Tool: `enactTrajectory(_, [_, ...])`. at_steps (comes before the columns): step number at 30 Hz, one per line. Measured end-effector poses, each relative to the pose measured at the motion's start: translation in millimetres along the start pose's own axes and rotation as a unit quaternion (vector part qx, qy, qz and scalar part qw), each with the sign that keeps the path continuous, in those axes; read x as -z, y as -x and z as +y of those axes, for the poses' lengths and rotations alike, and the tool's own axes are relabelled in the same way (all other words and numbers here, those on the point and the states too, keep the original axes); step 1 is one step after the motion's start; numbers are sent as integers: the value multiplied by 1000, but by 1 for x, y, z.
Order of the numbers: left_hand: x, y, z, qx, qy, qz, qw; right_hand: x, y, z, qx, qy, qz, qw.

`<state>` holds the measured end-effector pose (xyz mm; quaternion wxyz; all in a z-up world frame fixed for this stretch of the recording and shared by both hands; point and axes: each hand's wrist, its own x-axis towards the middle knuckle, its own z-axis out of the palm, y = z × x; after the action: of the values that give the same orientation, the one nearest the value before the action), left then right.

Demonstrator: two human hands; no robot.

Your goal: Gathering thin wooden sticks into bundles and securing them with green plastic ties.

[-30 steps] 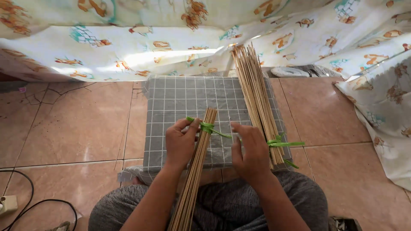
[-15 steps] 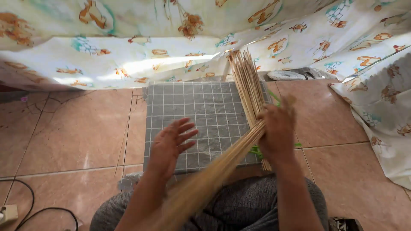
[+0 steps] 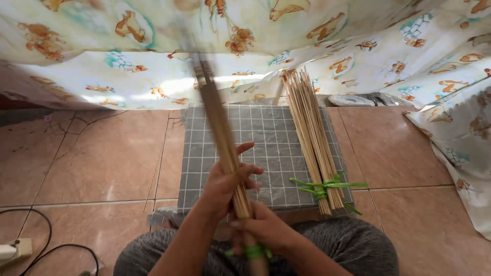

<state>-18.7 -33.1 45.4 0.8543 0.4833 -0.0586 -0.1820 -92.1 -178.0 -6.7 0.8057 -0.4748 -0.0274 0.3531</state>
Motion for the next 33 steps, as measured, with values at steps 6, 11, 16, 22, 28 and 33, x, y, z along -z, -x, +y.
enactTrajectory(6, [-7,-2,-4,25,-86,88,992,-8,-15,16,-6,-39,99,994])
enactTrajectory(11, [-10,0,-8,37,-106,89,990,-2,-14,27,-16,-41,126,991])
enactTrajectory(16, [-5,-2,-19,51,-63,98,992,-3,-11,29,-22,-55,128,990])
enactTrajectory(22, [1,-10,-28,59,-90,82,991,-11,-10,19,-46,-94,137,985])
enactTrajectory(28, [0,-19,-27,89,-103,108,985,-10,-5,7,-25,-91,215,972])
enactTrajectory(33, [-12,-10,-15,174,-43,140,974,6,-5,-10,17,-142,311,940])
